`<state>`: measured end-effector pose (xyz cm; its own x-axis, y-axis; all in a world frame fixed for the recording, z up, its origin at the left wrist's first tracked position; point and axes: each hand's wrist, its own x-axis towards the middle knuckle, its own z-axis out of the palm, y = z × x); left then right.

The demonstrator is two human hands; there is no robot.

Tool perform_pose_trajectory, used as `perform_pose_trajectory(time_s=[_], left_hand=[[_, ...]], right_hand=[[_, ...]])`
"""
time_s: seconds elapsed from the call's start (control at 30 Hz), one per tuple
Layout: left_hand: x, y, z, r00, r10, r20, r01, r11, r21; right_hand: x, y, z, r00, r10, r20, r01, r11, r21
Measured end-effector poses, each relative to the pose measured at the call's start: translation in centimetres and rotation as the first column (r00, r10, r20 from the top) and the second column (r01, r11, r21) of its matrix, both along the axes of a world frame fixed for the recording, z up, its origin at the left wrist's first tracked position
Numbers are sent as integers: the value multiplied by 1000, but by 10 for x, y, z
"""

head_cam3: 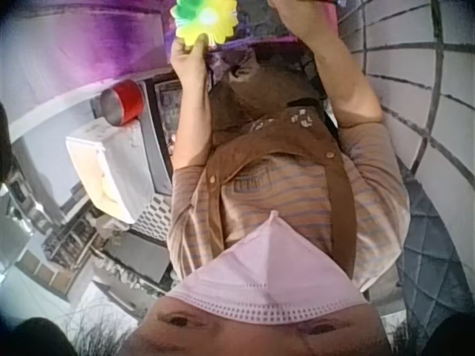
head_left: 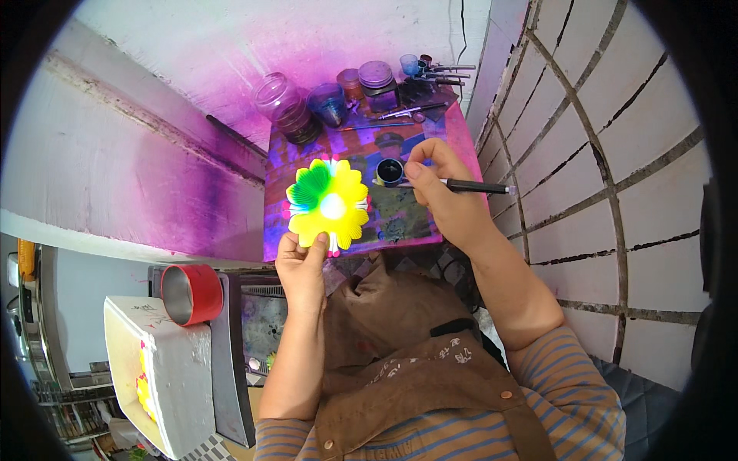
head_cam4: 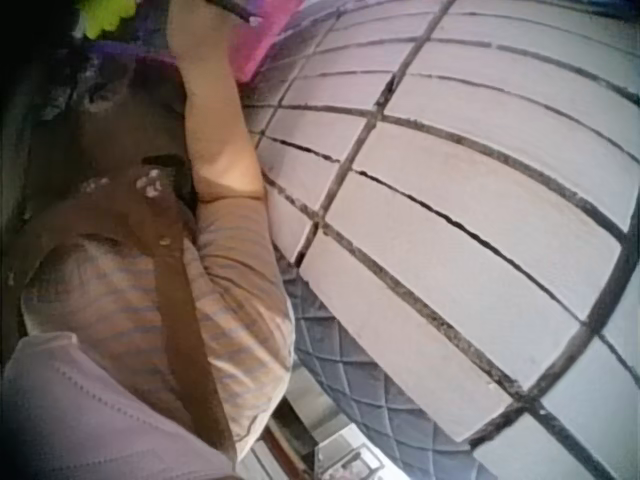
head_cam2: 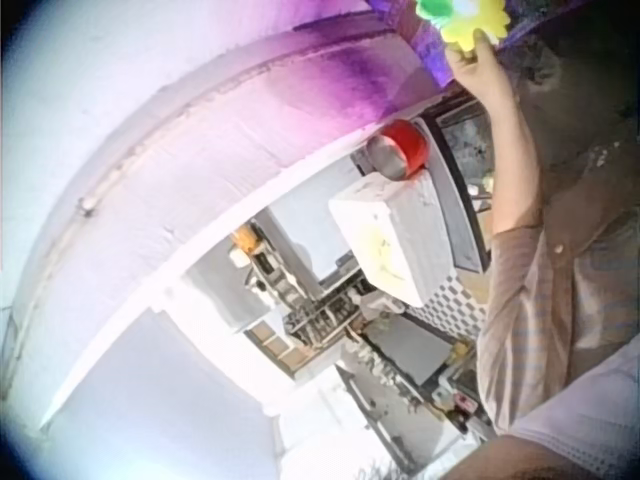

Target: The person paints the petals of small flower-shaped plastic decorations with a brush, dipping the brush into paint and applying color to each petal. Finished pieces are placed on a cardboard sheet on the floor.

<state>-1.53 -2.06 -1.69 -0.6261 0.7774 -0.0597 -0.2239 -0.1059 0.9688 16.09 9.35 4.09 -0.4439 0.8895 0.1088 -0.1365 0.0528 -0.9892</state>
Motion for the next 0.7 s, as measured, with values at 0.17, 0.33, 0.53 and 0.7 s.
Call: perform_pose_trajectory(time_s=[0.17, 0.33, 0.53, 0.7], left_hand=[[6, -3, -2, 996, -38, -84, 40, 999, 22], [11, -5, 3, 997, -30, -71, 33, 999, 39], [12, -6, 5, 998, -20, -63, 23, 998, 61], [11, -8, 4, 999, -3, -53, 7, 997, 80]], right_hand=[[-7, -2, -2, 995, -1, -103, 5, 999, 34], [-2, -5, 2, 999, -18, -42, 19, 999, 26], [1, -7, 7, 999, -24, -43, 23, 1000, -12], [4, -10, 8, 998, -55, -37, 56, 998, 18]])
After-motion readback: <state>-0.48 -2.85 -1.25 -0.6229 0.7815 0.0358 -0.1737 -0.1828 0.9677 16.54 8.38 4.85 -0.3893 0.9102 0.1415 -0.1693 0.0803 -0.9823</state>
